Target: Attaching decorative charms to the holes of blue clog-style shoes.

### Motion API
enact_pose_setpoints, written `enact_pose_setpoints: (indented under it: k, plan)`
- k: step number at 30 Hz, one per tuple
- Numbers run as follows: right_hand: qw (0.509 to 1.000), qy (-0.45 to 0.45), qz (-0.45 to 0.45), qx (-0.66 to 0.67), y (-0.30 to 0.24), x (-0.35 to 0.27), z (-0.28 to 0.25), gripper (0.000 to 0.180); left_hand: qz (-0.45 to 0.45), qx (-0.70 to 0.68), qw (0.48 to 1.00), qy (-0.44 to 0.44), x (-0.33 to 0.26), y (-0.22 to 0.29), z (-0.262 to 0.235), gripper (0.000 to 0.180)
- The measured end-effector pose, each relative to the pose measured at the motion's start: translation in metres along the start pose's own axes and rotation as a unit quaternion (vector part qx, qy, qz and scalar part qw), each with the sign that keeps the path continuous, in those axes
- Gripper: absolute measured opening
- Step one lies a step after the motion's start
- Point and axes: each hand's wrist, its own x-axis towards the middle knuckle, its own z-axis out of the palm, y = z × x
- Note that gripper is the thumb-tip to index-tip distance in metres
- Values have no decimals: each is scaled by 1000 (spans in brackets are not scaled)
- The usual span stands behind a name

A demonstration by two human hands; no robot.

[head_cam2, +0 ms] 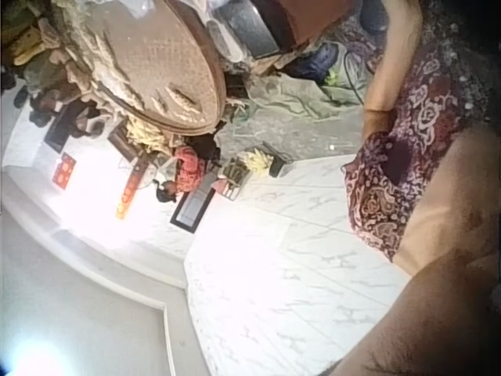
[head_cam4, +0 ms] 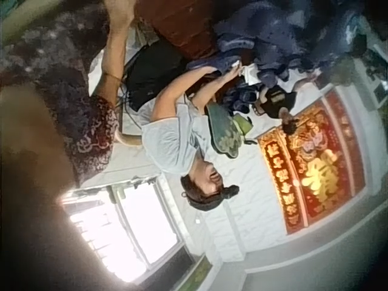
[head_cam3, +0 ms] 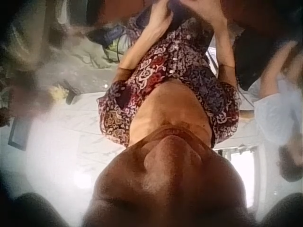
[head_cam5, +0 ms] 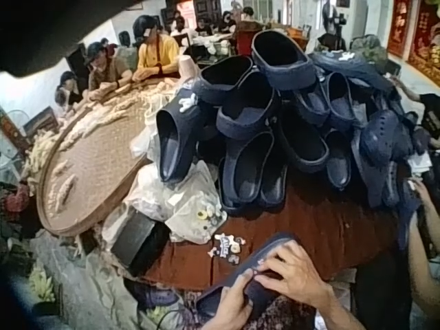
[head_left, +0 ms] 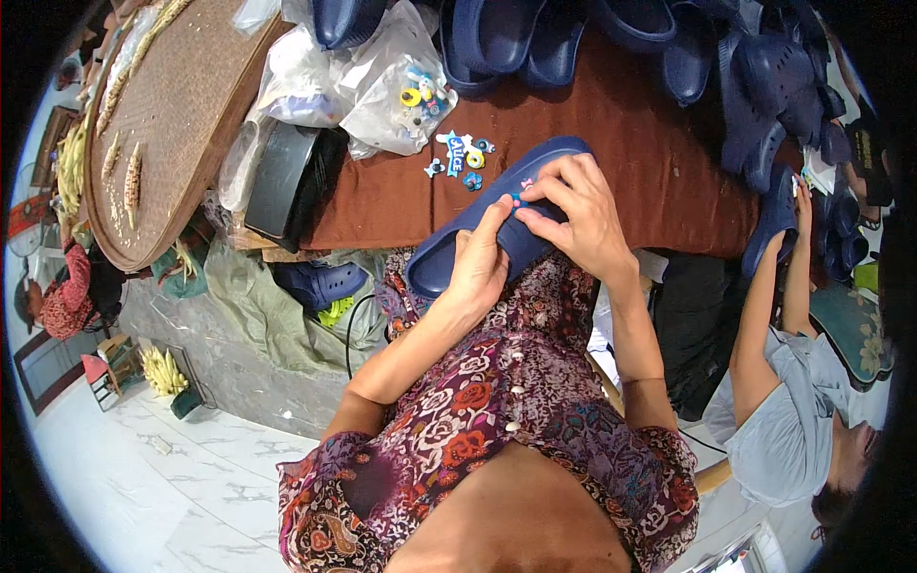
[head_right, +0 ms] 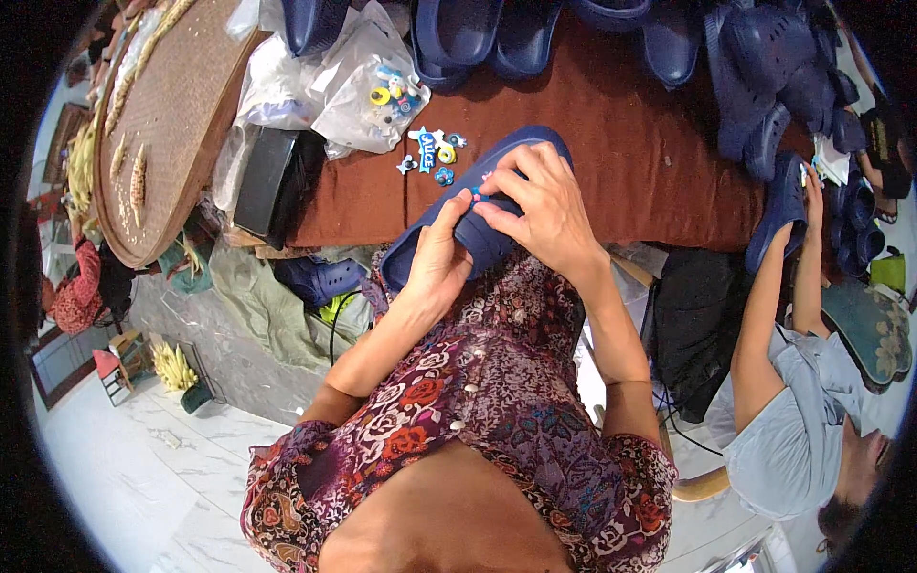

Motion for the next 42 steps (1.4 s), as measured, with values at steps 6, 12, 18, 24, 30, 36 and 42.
enact_pose_setpoints:
  k: [6, 12, 18, 24, 30, 36, 42]
  plan:
    - [999, 28, 13, -8, 1, -4, 3, 26, -15, -35, 999, -5, 2, 0, 9, 24]
    - [999, 30, 39, -19, 14, 6, 0, 26, -35, -158, 984, -73, 28, -10, 21, 25]
    - [980, 168, 104, -2, 24, -2, 8, 19, -50, -184, 979, -80, 28, 17, 23, 38]
    - [954, 237, 175, 48, 23, -39, 25, 15, -57, 104, 982, -151, -11, 45, -26, 32]
    - [941, 261, 205, 63, 18, -60, 40, 15, 321, 531, 784, 4, 25, 67, -32, 21]
    - [939, 270, 198, 79, 20, -61, 42, 15, 494, 667, 552, 74, 72, 67, -36, 37]
    - [940, 264, 199, 88, 19, -59, 37, 13, 476, 683, 548, 79, 82, 67, -43, 39]
